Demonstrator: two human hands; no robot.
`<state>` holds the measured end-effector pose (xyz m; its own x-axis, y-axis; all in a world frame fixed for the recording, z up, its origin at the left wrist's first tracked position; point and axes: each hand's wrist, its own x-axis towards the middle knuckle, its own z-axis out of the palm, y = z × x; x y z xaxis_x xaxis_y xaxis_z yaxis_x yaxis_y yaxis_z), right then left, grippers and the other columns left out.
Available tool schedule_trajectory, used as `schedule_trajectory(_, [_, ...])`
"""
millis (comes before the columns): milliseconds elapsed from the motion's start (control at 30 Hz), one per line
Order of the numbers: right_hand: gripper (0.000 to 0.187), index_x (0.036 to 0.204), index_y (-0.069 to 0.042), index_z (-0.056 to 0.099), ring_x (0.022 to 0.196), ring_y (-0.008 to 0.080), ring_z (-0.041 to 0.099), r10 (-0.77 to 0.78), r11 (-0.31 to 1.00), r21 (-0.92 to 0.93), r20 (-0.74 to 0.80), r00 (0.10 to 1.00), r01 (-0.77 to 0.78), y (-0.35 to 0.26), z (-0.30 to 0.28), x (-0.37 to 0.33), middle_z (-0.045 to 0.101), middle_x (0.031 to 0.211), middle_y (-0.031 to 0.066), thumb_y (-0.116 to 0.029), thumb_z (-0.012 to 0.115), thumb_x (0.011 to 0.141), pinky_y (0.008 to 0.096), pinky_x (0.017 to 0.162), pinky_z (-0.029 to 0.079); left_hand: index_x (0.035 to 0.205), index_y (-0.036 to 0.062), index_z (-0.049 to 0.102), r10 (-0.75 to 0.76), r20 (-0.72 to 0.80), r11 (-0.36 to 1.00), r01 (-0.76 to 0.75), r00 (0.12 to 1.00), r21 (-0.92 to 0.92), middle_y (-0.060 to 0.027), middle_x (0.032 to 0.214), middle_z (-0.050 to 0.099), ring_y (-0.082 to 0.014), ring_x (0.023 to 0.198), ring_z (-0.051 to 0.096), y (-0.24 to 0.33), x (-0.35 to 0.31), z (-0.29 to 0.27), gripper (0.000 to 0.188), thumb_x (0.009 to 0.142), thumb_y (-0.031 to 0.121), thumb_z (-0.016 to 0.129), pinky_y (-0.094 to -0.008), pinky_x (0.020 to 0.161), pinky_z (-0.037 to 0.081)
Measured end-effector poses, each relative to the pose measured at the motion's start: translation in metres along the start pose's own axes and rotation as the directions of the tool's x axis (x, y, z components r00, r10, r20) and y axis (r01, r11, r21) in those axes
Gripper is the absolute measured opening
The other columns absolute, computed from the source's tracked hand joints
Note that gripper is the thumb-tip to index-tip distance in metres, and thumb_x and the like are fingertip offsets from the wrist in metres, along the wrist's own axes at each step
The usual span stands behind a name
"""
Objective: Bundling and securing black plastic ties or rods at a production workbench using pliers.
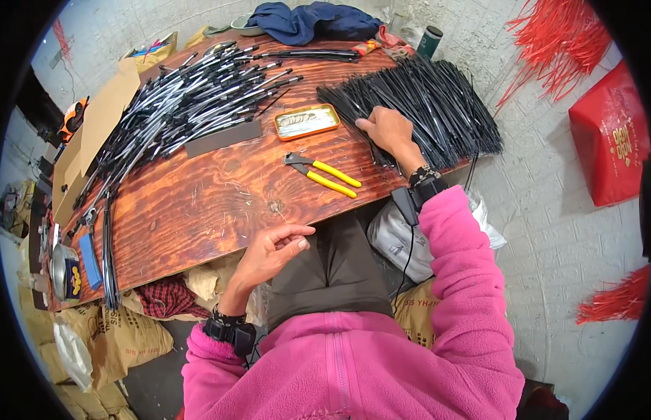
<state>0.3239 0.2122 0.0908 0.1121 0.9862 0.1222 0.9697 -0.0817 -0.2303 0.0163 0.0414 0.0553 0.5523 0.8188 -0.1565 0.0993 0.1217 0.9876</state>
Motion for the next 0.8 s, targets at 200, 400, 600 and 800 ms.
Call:
schedule_trajectory(200, [0.035, 0.091, -0.004, 0.068, 0.092, 0.0378, 0.067, -0.043, 0.982, -0.184, -0.427, 0.903, -0.041, 0.049, -0.005, 0.02, 0.069, 0.095, 0.0181, -0.038, 0.071, 0.081, 0.0475, 0.079, 0.053, 0.12, 0.0039, 0.065, -0.009, 0.03, 1.0, 0.01, 1.0, -0.007, -0.0017, 0.097, 0.067, -0.0077, 0.092, 0.06, 0.003, 0.009, 0.008, 0.03, 0.096, 0.022, 0.063, -0.0241, 0.083, 0.047])
schedule_trajectory(400, [0.03, 0.095, -0.004, 0.068, 0.093, 0.037, 0.067, -0.04, 0.973, -0.232, -0.215, 0.976, -0.011, 0.068, -0.007, 0.034, 0.069, 0.099, 0.0179, -0.032, 0.065, 0.086, 0.0475, 0.08, 0.052, 0.121, 0.0042, 0.065, -0.035, 0.029, 0.999, 0.035, 0.999, 0.014, -0.0012, 0.096, 0.066, -0.0073, 0.091, 0.059, 0.007, 0.011, 0.017, 0.03, 0.096, 0.022, 0.063, -0.0239, 0.083, 0.047])
schedule_trajectory(600, [0.028, 0.098, -0.005, 0.065, 0.092, 0.0378, 0.065, 0.124, 0.989, 0.121, -0.356, 0.926, -0.086, 0.084, -0.01, 0.037, 0.068, 0.094, 0.0194, -0.031, 0.06, 0.089, 0.0478, 0.078, 0.051, 0.122, 0.0046, 0.065, -0.02, 0.02, 0.999, 0.019, 1.0, 0.043, 0.001, 0.095, 0.066, -0.0053, 0.089, 0.06, 0.006, 0.014, 0.019, 0.028, 0.097, 0.018, 0.061, -0.0222, 0.08, 0.048])
schedule_trajectory(800, [0.033, 0.1, -0.005, 0.063, 0.09, 0.0366, 0.065, -0.055, 0.989, 0.111, -0.326, 0.944, 0.096, 0.072, 0.009, 0.024, 0.066, 0.098, 0.0176, -0.036, 0.064, 0.087, 0.0472, 0.076, 0.051, 0.121, 0.0049, 0.065, -0.019, 0.055, 0.999, 0.017, 0.998, 0.037, -0.0016, 0.095, 0.067, -0.0074, 0.089, 0.059, 0.013, 0.022, 0.032, 0.031, 0.097, 0.024, 0.062, -0.0248, 0.081, 0.048])
